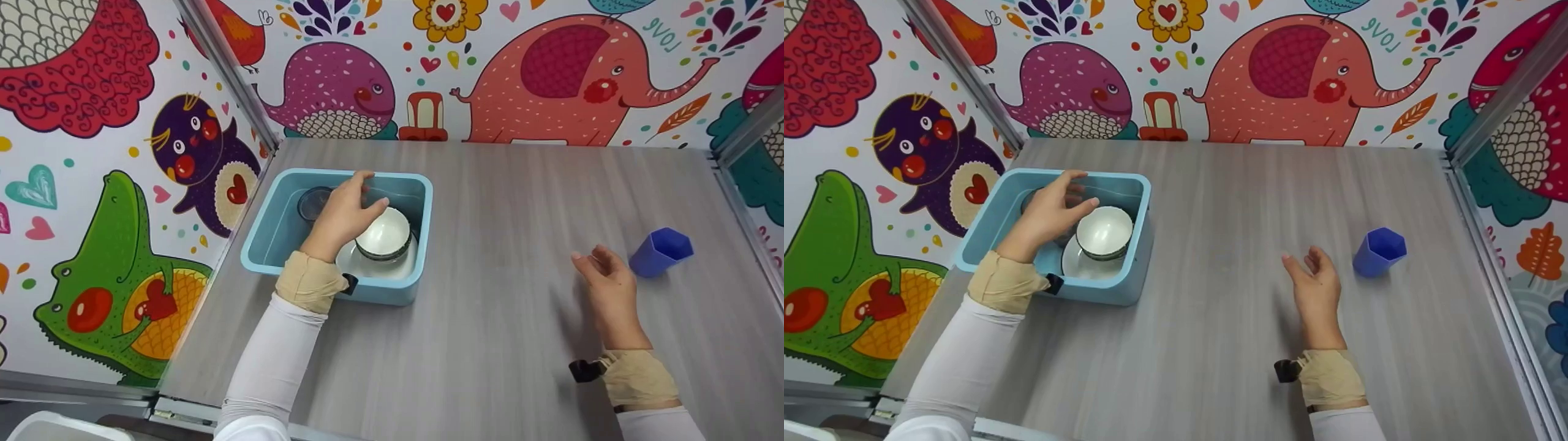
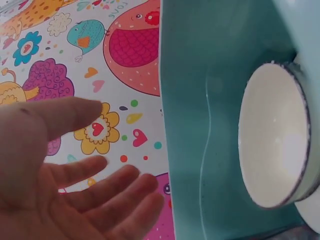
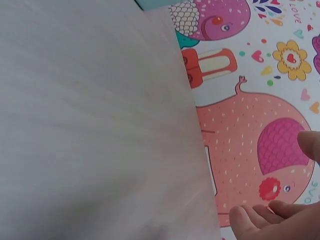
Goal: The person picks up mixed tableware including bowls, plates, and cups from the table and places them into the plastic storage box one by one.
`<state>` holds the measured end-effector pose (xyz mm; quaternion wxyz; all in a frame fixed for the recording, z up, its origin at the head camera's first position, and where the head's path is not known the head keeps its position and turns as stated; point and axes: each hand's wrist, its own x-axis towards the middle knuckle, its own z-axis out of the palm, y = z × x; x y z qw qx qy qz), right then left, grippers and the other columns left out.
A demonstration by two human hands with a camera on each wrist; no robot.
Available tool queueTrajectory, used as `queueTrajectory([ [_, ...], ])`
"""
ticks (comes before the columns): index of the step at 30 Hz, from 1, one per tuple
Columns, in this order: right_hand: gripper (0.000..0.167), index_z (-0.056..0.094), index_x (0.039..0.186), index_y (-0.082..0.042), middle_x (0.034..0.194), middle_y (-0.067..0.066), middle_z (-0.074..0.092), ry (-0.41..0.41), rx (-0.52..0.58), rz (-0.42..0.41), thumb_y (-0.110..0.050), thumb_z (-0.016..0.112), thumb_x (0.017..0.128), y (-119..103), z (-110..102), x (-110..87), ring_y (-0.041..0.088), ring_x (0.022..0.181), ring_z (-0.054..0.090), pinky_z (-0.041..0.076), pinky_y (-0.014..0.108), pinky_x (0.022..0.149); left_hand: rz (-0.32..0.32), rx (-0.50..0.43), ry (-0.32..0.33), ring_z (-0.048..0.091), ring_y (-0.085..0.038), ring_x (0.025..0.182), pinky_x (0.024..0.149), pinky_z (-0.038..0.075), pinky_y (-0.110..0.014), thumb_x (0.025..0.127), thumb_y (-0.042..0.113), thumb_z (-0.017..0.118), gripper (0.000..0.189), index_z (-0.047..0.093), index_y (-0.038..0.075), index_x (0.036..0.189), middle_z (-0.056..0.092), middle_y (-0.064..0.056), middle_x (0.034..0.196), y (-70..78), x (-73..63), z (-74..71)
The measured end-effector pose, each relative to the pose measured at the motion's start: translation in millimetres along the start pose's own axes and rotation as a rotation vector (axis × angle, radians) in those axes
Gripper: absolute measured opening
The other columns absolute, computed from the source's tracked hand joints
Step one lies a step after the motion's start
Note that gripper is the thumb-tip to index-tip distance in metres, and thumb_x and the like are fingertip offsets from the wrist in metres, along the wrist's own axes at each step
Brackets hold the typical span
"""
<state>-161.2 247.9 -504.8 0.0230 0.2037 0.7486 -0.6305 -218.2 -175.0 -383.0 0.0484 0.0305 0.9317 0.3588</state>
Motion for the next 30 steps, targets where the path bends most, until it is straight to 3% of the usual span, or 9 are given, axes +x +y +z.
queueTrajectory([
  [11, 0.086, 0.017, 0.162, -0.011, 0.17, 0.007, 0.018, 0.122, 0.106, 0.078, -0.04, 0.065, 0.098, 14.6, -20.4, 6.3, 0.021, 0.156, 0.023, 0.023, 0.037, 0.126, -0.005, -0.039, -0.027, 0.053, -0.031, 0.133, 0.108, 0.048, -0.051, 0.098, 0.038, 0.064, 0.066, 0.038, 0.015, 0.154, 0.053, -0.018, 0.146, -0.6, -1.7, 5.3],
  [19, 0.085, 0.014, 0.162, -0.005, 0.169, 0.012, 0.017, 0.191, 0.195, 0.11, -0.031, 0.065, 0.098, 25.4, -29.5, 11.8, 0.02, 0.155, 0.022, 0.025, 0.03, 0.125, 0.0, -0.028, -0.039, 0.054, -0.03, 0.133, 0.107, 0.048, -0.05, 0.098, 0.038, 0.063, 0.066, 0.037, 0.014, 0.154, 0.054, -0.017, 0.144, 2.4, -2.4, 9.9],
  [23, 0.09, 0.011, 0.162, -0.007, 0.169, 0.011, 0.017, 0.22, 0.198, 0.158, -0.035, 0.066, 0.097, 28.3, -35.4, 15.4, 0.017, 0.153, 0.024, 0.027, 0.028, 0.123, 0.01, -0.027, -0.039, 0.054, -0.03, 0.133, 0.108, 0.048, -0.05, 0.098, 0.038, 0.063, 0.066, 0.038, 0.013, 0.154, 0.055, -0.017, 0.144, 3.3, -3.0, 11.5],
  [25, 0.088, 0.018, 0.162, -0.008, 0.16, 0.013, 0.034, 0.242, 0.192, 0.177, -0.037, 0.068, 0.095, 29.3, -38.3, 17.4, 0.015, 0.143, 0.038, 0.038, 0.023, 0.115, 0.02, -0.027, -0.037, 0.054, -0.031, 0.131, 0.107, 0.047, -0.051, 0.098, 0.038, 0.063, 0.066, 0.038, 0.012, 0.153, 0.055, -0.018, 0.143, 3.3, -3.3, 11.9],
  [27, 0.081, 0.031, 0.157, -0.009, 0.141, 0.007, 0.052, 0.264, 0.202, 0.177, -0.035, 0.072, 0.093, 30.2, -41.2, 19.1, 0.009, 0.124, 0.05, 0.046, 0.017, 0.099, 0.031, -0.025, -0.033, 0.054, -0.031, 0.129, 0.107, 0.048, -0.05, 0.098, 0.038, 0.063, 0.066, 0.039, 0.011, 0.153, 0.056, -0.019, 0.142, 3.0, -3.3, 12.6],
  [30, 0.069, 0.045, 0.145, -0.007, 0.107, -0.011, 0.055, 0.296, 0.21, 0.159, -0.031, 0.077, 0.089, 32.1, -46.5, 21.3, 0.0, 0.096, 0.052, 0.045, 0.012, 0.075, 0.036, -0.021, -0.036, 0.055, -0.031, 0.128, 0.106, 0.048, -0.05, 0.098, 0.038, 0.063, 0.066, 0.039, 0.011, 0.153, 0.056, -0.019, 0.141, 3.0, -3.1, 13.8],
])
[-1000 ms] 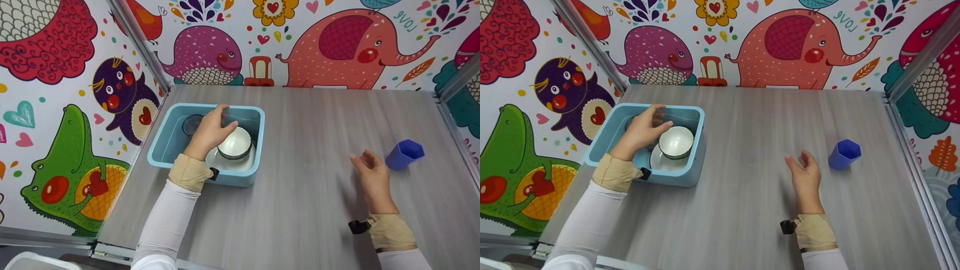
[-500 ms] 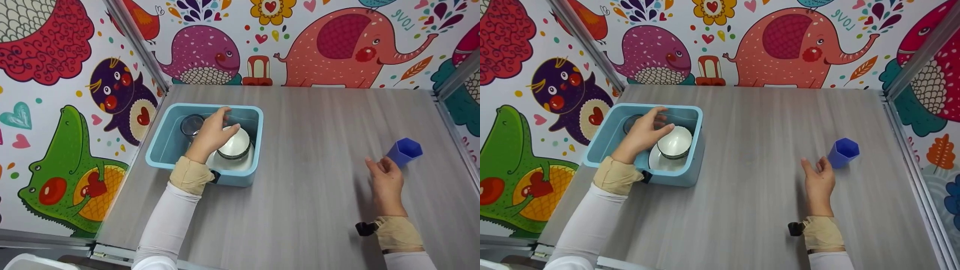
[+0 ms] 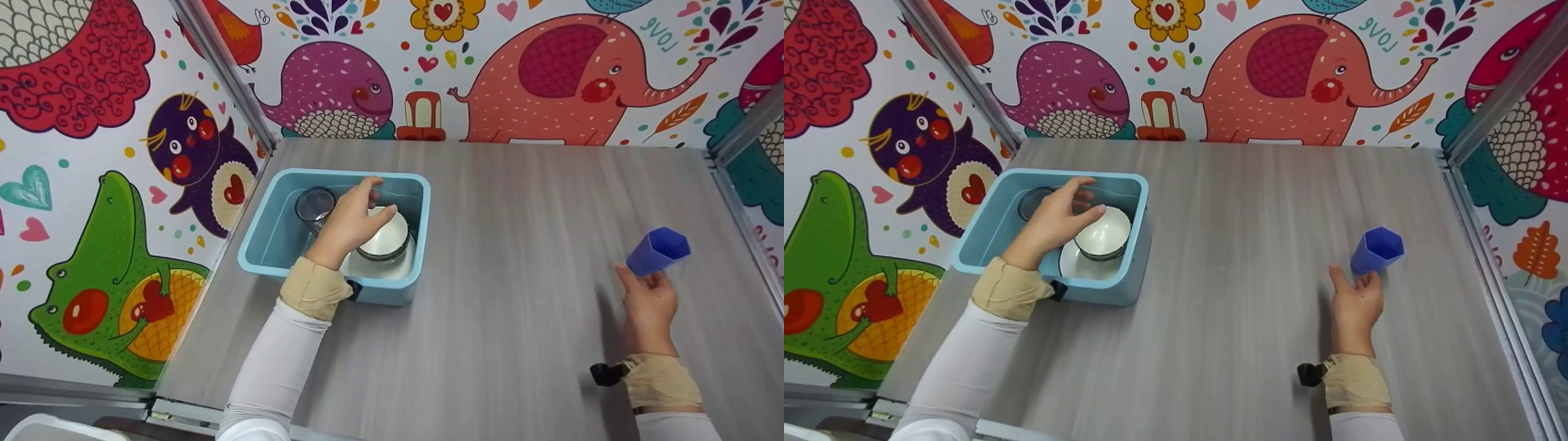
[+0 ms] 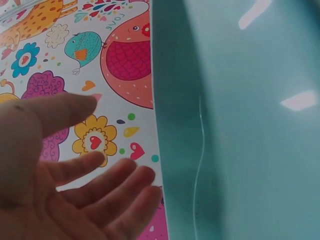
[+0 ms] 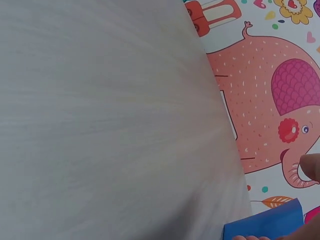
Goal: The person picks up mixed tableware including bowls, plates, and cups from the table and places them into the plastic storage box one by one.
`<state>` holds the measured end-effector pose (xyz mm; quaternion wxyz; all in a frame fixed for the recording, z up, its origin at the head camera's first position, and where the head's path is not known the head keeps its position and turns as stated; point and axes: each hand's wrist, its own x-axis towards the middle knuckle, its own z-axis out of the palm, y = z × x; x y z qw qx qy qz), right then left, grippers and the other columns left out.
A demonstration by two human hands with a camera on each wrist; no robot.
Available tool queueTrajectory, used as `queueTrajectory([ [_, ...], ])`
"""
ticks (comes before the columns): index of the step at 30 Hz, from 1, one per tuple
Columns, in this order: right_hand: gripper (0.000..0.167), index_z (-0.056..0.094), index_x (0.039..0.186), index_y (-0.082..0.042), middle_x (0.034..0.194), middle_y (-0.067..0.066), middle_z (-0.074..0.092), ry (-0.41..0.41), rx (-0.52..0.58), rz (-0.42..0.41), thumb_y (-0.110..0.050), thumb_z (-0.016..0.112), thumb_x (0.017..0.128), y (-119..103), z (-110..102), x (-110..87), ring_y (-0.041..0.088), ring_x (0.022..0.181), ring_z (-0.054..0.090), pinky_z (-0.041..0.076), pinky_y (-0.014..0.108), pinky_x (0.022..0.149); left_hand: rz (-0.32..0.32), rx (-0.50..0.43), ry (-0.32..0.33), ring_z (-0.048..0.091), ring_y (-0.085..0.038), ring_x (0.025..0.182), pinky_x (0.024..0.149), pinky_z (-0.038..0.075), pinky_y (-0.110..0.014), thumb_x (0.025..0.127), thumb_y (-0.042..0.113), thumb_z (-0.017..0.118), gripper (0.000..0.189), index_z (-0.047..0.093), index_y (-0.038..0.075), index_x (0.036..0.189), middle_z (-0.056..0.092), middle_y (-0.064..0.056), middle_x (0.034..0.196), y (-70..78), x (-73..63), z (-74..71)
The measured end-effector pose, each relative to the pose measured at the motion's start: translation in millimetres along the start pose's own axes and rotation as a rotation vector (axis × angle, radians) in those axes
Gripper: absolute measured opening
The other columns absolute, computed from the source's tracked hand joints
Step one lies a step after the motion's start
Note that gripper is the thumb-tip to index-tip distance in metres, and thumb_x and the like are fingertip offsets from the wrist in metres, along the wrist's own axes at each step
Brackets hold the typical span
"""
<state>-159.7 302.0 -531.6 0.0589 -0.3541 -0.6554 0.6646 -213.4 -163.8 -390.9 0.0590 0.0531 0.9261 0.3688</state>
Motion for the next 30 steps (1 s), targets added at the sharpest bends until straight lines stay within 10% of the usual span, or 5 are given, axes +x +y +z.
queueTrajectory([
  [8, 0.071, 0.04, 0.149, -0.01, 0.133, -0.001, 0.057, 0.024, 0.03, -0.009, -0.026, 0.077, 0.09, -4.7, -5.8, 12.2, 0.006, 0.117, 0.053, 0.044, 0.013, 0.092, -0.004, -0.013, -0.004, 0.054, -0.029, 0.127, 0.105, 0.048, -0.049, 0.098, 0.037, 0.064, 0.064, 0.04, 0.012, 0.152, 0.057, -0.018, 0.14, 8.9, 0.8, 4.0],
  [13, 0.091, 0.013, 0.163, -0.016, 0.17, 0.004, 0.013, 0.016, -0.039, -0.004, -0.028, 0.071, 0.093, -9.8, -12.2, 24.9, 0.016, 0.156, 0.018, 0.022, 0.032, 0.126, 0.017, -0.016, -0.014, 0.055, -0.027, 0.127, 0.105, 0.049, -0.047, 0.098, 0.037, 0.063, 0.063, 0.041, 0.013, 0.152, 0.057, -0.015, 0.141, 16.0, 2.8, 11.5],
  [21, 0.096, 0.008, 0.162, -0.009, 0.17, 0.013, 0.01, 0.024, -0.287, -0.135, -0.032, 0.07, 0.092, -9.7, -19.2, 39.4, 0.028, 0.157, 0.013, 0.015, 0.044, 0.128, 0.04, -0.03, -0.034, 0.057, -0.028, 0.127, 0.105, 0.05, -0.048, 0.099, 0.036, 0.064, 0.062, 0.041, 0.013, 0.152, 0.057, -0.017, 0.141, 20.4, 3.6, 18.4],
  [30, 0.097, 0.003, 0.163, -0.018, 0.172, 0.004, 0.003, 0.034, -0.236, -0.043, -0.029, 0.069, 0.094, -17.3, -20.3, 49.9, 0.021, 0.158, 0.005, 0.012, 0.039, 0.128, 0.055, -0.036, -0.044, 0.059, -0.026, 0.124, 0.104, 0.05, -0.045, 0.099, 0.034, 0.064, 0.059, 0.043, 0.013, 0.15, 0.059, -0.014, 0.138, 24.8, 5.8, 25.7],
])
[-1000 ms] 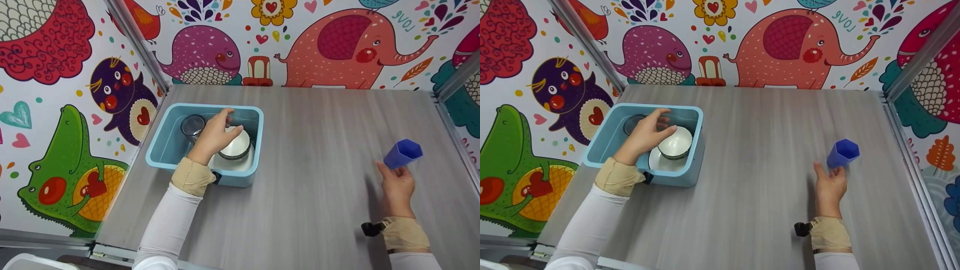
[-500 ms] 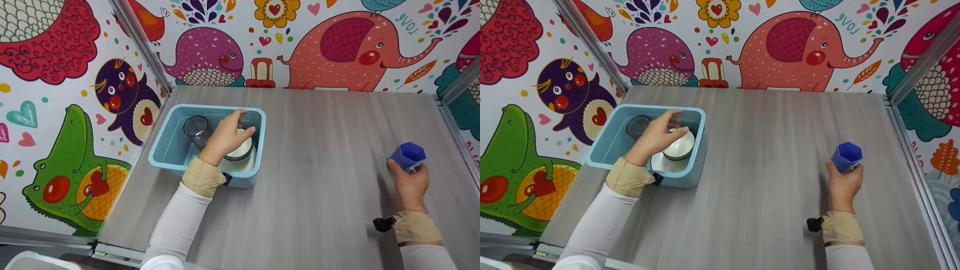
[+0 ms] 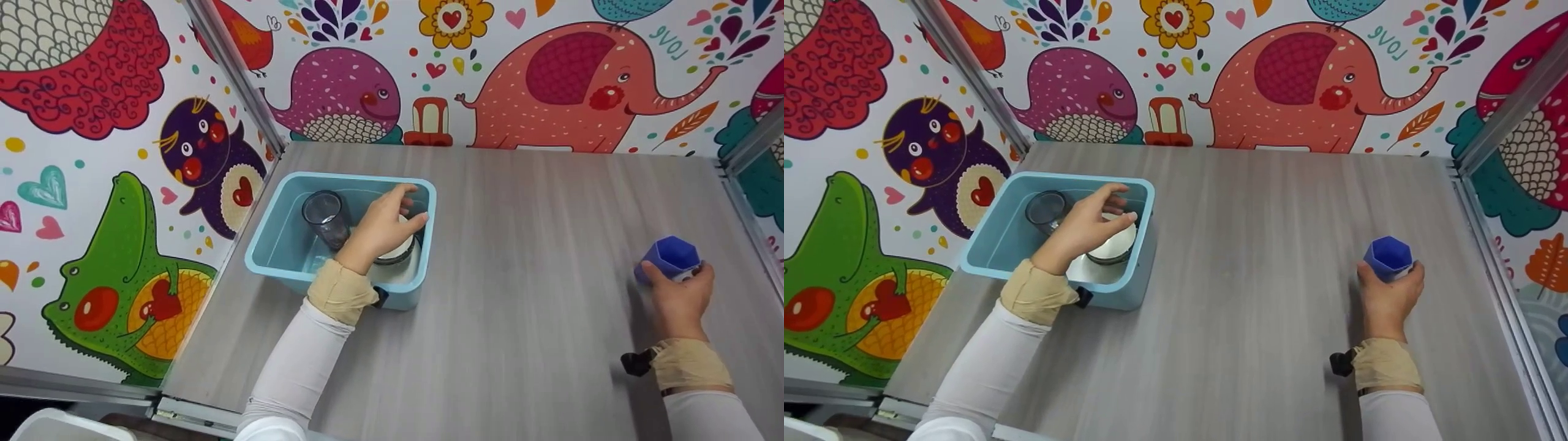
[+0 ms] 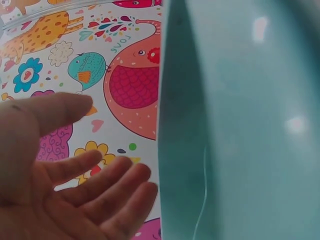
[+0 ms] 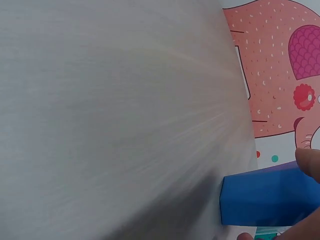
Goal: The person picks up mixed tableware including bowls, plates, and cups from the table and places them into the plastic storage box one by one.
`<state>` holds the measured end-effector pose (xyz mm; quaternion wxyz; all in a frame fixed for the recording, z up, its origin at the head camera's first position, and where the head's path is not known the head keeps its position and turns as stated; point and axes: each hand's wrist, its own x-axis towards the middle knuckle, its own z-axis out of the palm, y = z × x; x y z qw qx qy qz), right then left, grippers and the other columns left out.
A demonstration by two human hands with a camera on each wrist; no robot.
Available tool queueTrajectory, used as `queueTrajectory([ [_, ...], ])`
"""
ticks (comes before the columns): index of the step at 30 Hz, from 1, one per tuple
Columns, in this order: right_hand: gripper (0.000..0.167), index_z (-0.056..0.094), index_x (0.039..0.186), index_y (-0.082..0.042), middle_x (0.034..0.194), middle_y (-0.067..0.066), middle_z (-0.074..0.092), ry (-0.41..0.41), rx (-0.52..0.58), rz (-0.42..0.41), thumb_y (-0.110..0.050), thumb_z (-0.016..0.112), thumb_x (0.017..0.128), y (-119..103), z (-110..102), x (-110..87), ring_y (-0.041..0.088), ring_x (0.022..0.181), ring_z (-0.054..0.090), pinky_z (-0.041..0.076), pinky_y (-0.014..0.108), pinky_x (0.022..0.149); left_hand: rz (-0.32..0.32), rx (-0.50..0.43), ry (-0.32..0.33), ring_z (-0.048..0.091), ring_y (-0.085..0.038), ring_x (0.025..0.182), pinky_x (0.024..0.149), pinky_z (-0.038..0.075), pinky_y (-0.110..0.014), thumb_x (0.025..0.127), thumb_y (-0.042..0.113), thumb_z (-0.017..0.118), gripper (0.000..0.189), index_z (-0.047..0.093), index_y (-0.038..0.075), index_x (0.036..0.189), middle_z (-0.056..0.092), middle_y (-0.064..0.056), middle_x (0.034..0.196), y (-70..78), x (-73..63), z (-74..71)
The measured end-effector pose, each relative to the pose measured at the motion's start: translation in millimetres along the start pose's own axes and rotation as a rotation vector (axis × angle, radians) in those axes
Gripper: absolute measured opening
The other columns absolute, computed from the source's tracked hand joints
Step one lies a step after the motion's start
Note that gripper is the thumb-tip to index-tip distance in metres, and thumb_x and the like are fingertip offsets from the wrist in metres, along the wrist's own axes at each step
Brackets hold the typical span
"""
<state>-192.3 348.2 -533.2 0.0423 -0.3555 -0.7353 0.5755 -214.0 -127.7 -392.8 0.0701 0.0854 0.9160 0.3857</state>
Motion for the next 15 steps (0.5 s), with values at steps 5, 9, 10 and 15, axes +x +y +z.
queueTrajectory([
  [5, 0.1, -0.001, 0.163, -0.023, 0.172, 0.0, 0.0, -0.027, 0.021, 0.036, -0.032, 0.07, 0.094, -1.1, -3.7, 5.2, 0.019, 0.159, 0.003, 0.009, 0.039, 0.128, -0.01, 0.003, -0.005, 0.059, -0.025, 0.124, 0.105, 0.051, -0.045, 0.098, 0.034, 0.065, 0.06, 0.044, 0.014, 0.15, 0.059, -0.012, 0.138, 2.5, 1.0, 4.1],
  [9, 0.101, 0.0, 0.163, -0.025, 0.172, 0.0, 0.003, -0.046, 0.043, 0.039, -0.031, 0.072, 0.093, -0.7, -2.7, 9.7, 0.017, 0.158, 0.004, 0.009, 0.037, 0.129, -0.022, 0.013, 0.002, 0.059, -0.023, 0.123, 0.105, 0.051, -0.045, 0.098, 0.036, 0.066, 0.06, 0.045, 0.015, 0.149, 0.06, -0.01, 0.138, 2.9, 1.7, 5.7],
  [10, 0.101, 0.0, 0.163, -0.025, 0.172, 0.0, 0.003, -0.05, 0.049, 0.039, -0.031, 0.072, 0.093, -0.4, -2.2, 10.7, 0.016, 0.158, 0.005, 0.009, 0.036, 0.129, -0.023, 0.016, 0.002, 0.059, -0.023, 0.123, 0.105, 0.051, -0.045, 0.098, 0.036, 0.066, 0.06, 0.045, 0.015, 0.149, 0.06, -0.009, 0.138, 2.9, 1.8, 6.1],
  [15, 0.095, 0.006, 0.163, -0.022, 0.171, 0.001, 0.01, -0.061, 0.107, 0.043, -0.028, 0.071, 0.094, 3.1, -0.7, 14.4, 0.015, 0.157, 0.011, 0.014, 0.035, 0.128, -0.018, 0.025, -0.004, 0.059, -0.023, 0.122, 0.105, 0.05, -0.044, 0.097, 0.035, 0.066, 0.059, 0.046, 0.015, 0.149, 0.061, -0.009, 0.136, 2.4, 2.2, 8.4],
])
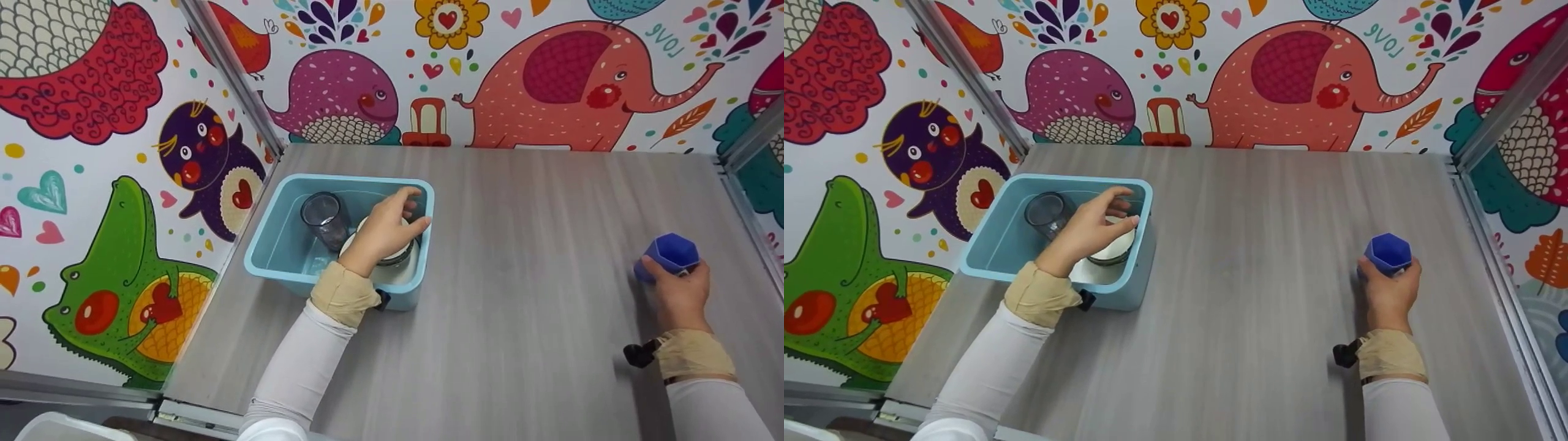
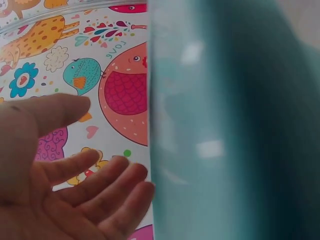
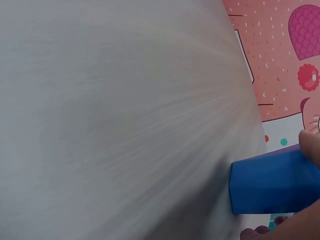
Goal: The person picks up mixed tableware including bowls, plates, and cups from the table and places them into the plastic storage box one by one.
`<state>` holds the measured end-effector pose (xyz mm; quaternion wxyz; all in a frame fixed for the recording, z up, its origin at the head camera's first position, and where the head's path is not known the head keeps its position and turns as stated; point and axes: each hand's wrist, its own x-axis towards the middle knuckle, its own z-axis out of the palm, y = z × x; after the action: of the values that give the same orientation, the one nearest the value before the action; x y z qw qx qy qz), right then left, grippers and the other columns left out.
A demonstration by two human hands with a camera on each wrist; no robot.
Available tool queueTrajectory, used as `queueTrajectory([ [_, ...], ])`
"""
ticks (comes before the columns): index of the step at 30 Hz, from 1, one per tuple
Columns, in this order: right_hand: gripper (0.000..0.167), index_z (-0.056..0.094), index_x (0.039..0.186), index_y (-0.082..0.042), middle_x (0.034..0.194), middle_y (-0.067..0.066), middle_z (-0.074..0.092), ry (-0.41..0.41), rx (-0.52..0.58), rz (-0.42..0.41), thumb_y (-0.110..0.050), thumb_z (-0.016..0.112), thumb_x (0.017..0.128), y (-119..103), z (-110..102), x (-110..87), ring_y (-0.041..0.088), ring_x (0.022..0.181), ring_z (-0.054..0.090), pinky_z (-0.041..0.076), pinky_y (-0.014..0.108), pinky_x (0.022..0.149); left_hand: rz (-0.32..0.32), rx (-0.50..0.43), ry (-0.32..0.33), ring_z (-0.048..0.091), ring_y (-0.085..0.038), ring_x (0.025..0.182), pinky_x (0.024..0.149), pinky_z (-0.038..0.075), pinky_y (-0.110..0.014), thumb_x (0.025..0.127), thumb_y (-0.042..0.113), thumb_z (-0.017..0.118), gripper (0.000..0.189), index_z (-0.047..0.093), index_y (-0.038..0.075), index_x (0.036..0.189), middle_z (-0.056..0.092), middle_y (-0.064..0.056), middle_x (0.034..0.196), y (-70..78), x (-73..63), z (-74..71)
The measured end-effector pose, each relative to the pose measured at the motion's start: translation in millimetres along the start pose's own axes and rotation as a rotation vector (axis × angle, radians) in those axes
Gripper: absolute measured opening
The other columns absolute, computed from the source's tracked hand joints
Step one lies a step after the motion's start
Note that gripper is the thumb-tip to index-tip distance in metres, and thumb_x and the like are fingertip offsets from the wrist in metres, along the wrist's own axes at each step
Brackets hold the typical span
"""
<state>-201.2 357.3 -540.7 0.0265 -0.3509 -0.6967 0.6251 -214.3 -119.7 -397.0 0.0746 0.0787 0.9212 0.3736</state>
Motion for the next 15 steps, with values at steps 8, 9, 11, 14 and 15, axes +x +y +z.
queueTrajectory([
  [8, 0.093, 0.01, 0.163, -0.021, 0.17, 0.002, 0.014, 0.003, 0.005, 0.009, -0.032, 0.071, 0.093, 1.0, 0.7, 0.0, 0.015, 0.156, 0.015, 0.016, 0.035, 0.128, 0.014, -0.005, -0.001, 0.059, -0.023, 0.122, 0.105, 0.05, -0.044, 0.097, 0.035, 0.067, 0.06, 0.046, 0.015, 0.149, 0.061, -0.009, 0.135, -1.8, -1.8, 1.5],
  [9, 0.093, 0.01, 0.163, -0.022, 0.17, 0.001, 0.013, -0.001, 0.006, 0.01, -0.033, 0.071, 0.093, 0.4, 0.5, -0.2, 0.015, 0.156, 0.014, 0.015, 0.035, 0.128, 0.012, -0.006, -0.001, 0.059, -0.022, 0.122, 0.105, 0.05, -0.044, 0.097, 0.035, 0.067, 0.059, 0.046, 0.015, 0.149, 0.06, -0.009, 0.136, -1.7, -1.8, 1.5],
  [11, 0.094, 0.009, 0.163, -0.022, 0.17, 0.0, 0.013, -0.008, 0.011, 0.013, -0.034, 0.071, 0.094, -1.1, 0.1, -1.0, 0.015, 0.156, 0.013, 0.014, 0.036, 0.128, 0.008, -0.009, -0.004, 0.059, -0.022, 0.123, 0.106, 0.05, -0.044, 0.097, 0.035, 0.066, 0.059, 0.046, 0.015, 0.149, 0.06, -0.009, 0.136, -1.5, -1.6, 1.4],
  [14, 0.094, 0.008, 0.163, -0.023, 0.171, 0.0, 0.012, -0.016, 0.006, 0.011, -0.036, 0.07, 0.094, -3.7, -0.2, -2.5, 0.015, 0.157, 0.012, 0.013, 0.037, 0.128, 0.006, -0.011, -0.006, 0.058, -0.022, 0.123, 0.106, 0.05, -0.044, 0.097, 0.035, 0.066, 0.058, 0.046, 0.016, 0.148, 0.06, -0.009, 0.137, -1.4, -1.3, 1.1],
  [15, 0.094, 0.007, 0.163, -0.023, 0.171, 0.0, 0.012, -0.018, 0.004, 0.008, -0.037, 0.069, 0.094, -4.7, -0.1, -3.0, 0.015, 0.157, 0.012, 0.013, 0.037, 0.128, 0.006, -0.012, -0.007, 0.058, -0.022, 0.123, 0.106, 0.05, -0.044, 0.097, 0.035, 0.066, 0.058, 0.046, 0.017, 0.148, 0.06, -0.008, 0.137, -1.4, -1.2, 1.1],
])
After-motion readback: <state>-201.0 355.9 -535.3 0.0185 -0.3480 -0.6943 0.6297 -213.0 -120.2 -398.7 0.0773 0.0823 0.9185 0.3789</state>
